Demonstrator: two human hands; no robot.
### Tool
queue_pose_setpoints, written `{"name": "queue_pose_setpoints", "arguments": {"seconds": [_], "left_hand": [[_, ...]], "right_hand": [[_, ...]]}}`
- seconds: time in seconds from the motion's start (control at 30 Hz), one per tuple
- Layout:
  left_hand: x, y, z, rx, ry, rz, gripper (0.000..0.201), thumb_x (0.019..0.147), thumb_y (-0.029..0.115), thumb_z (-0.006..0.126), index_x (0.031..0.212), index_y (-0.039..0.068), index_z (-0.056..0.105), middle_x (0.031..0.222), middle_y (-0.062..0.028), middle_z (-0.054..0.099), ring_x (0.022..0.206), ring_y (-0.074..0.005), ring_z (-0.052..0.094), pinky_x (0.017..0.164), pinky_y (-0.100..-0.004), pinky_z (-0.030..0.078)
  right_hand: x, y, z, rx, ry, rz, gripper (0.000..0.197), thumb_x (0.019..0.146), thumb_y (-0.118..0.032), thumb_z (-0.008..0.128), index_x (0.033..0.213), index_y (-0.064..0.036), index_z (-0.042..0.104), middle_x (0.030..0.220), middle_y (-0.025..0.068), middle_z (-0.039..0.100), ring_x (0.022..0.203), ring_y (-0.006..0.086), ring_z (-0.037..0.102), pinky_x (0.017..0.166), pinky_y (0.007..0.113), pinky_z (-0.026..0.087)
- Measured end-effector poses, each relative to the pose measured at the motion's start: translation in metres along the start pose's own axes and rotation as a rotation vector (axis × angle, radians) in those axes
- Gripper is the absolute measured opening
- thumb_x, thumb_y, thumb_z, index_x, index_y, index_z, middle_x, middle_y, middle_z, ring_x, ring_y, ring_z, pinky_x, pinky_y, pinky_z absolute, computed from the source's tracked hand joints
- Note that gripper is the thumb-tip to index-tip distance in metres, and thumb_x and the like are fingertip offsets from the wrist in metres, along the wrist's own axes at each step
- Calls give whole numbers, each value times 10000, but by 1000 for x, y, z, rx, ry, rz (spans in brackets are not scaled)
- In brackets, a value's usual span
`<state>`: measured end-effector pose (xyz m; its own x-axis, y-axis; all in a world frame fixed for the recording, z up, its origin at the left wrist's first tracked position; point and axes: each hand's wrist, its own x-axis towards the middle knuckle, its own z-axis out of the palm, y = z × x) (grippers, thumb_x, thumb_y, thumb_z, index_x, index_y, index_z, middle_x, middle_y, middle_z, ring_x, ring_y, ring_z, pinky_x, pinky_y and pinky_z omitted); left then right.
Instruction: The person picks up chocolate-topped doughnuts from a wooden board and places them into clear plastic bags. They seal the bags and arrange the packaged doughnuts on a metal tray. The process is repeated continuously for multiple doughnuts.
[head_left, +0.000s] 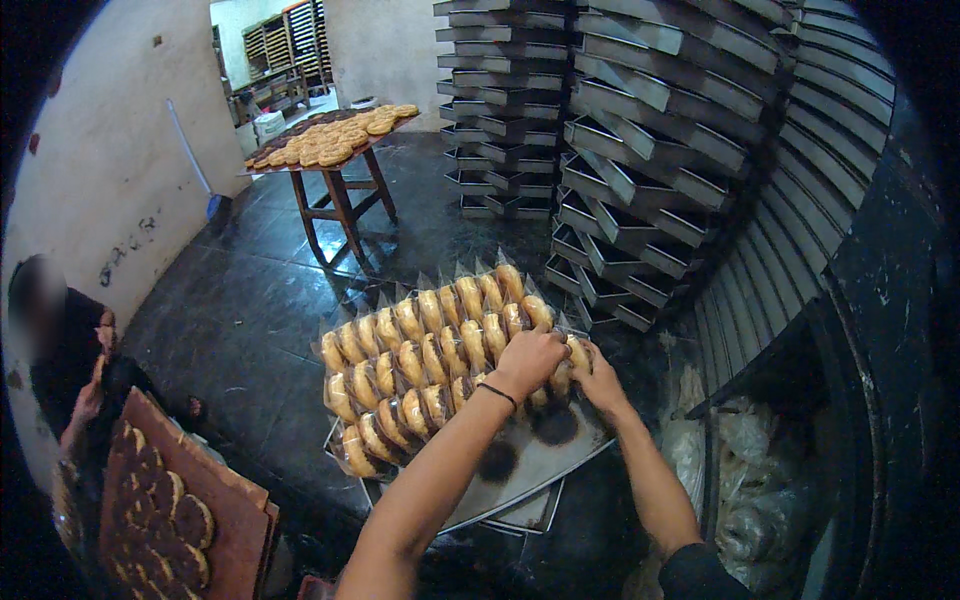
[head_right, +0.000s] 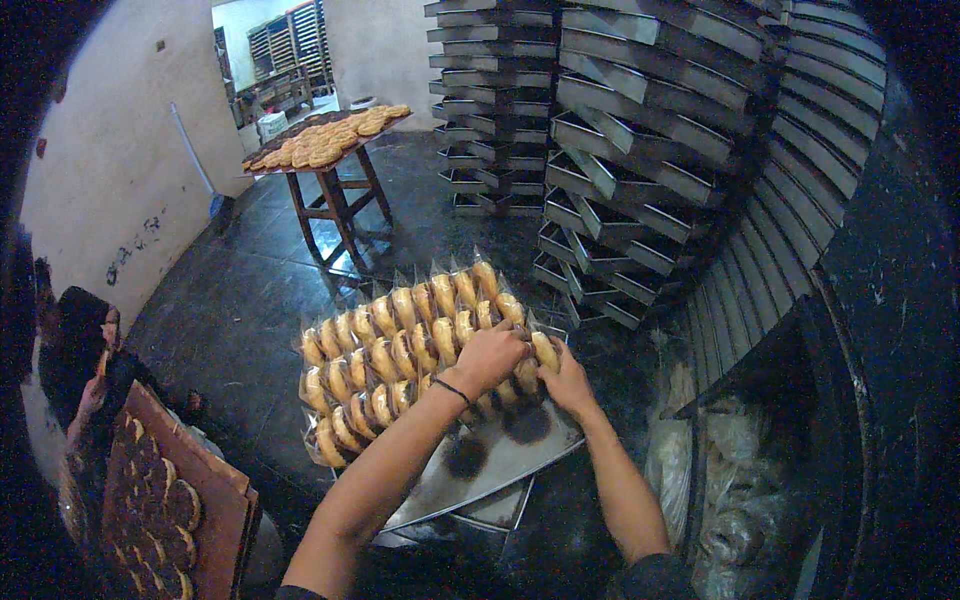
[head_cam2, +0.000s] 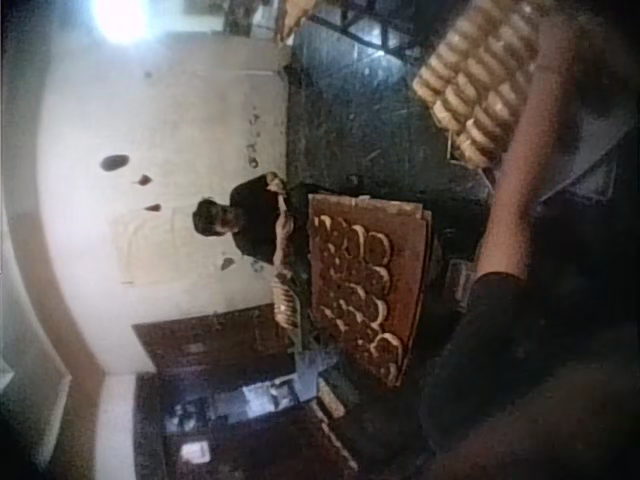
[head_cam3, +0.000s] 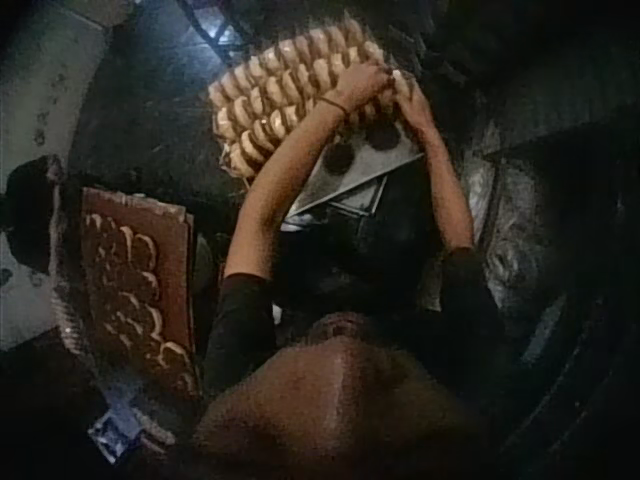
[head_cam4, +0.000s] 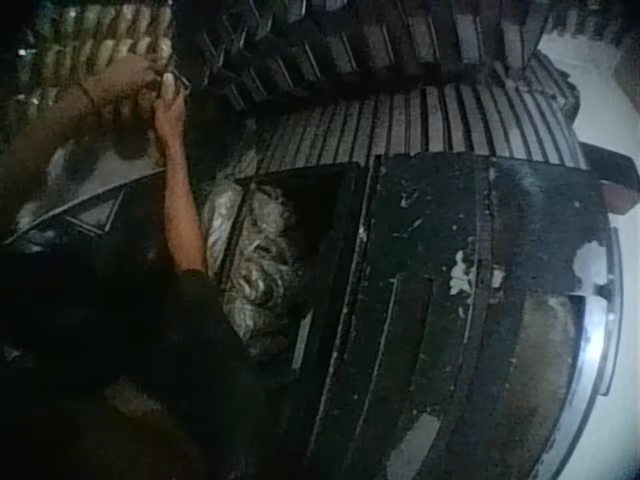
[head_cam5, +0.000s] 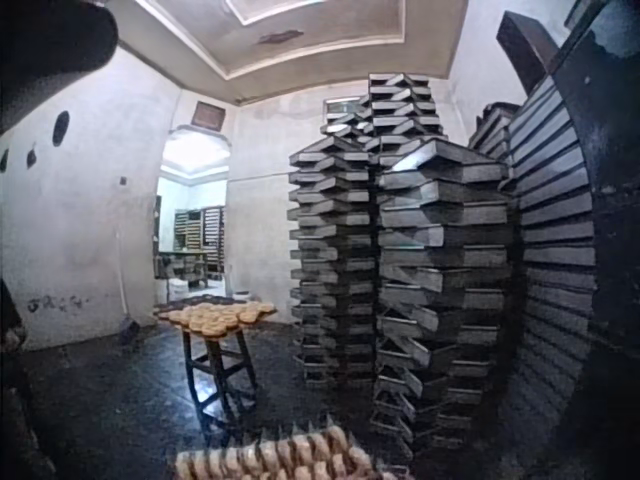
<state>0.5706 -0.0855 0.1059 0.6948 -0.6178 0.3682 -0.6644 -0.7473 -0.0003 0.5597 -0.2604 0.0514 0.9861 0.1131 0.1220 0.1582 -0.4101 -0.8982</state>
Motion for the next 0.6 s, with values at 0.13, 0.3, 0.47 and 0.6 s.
{"name": "queue_pose_setpoints", "arguments": {"seconds": [0.13, 0.3, 0.47, 0.6], "left_hand": [[-2, 10, 19, 0, 7, -83, 121, 723, 152, 558, 781, 104, 653, 872, -44, 614, 897, -221, 580, 672, -343, 530], [-3, 11, 22, 5, 33, -115, 119, 733, 141, 566, 794, 96, 658, 877, -42, 617, 898, -221, 580, 691, -342, 526], [-19, -4, -2, -232, -57, -91, 259, 794, 134, 557, 1043, 84, 607, 1142, -134, 548, 999, -310, 543, 865, -391, 444], [-64, -11, -76, -235, 114, -13, 287, 823, 185, 570, 1091, 80, 580, 1187, -131, 521, 1030, -311, 529, 885, -400, 424]], "right_hand": [[-14, -4, 3, 145, 197, -77, 558, 794, -154, 569, 1290, -9, 359, 1254, 193, 472, 1157, 310, 467, 952, 368, 370], [-5, -1, 12, -116, 137, 5, 468, 863, -217, 513, 1282, -50, 387, 1202, 160, 523, 1108, 269, 511, 926, 340, 386], [9, -23, 12, -163, 54, 22, 549, 852, -257, 526, 1320, -69, 311, 1239, 227, 468, 1119, 366, 479, 927, 398, 379], [-45, -15, 17, 271, 412, 6, 733, 850, -341, 538, 1398, -85, 124, 1420, 217, 204, 1313, 331, 226, 1038, 407, 242]]}}
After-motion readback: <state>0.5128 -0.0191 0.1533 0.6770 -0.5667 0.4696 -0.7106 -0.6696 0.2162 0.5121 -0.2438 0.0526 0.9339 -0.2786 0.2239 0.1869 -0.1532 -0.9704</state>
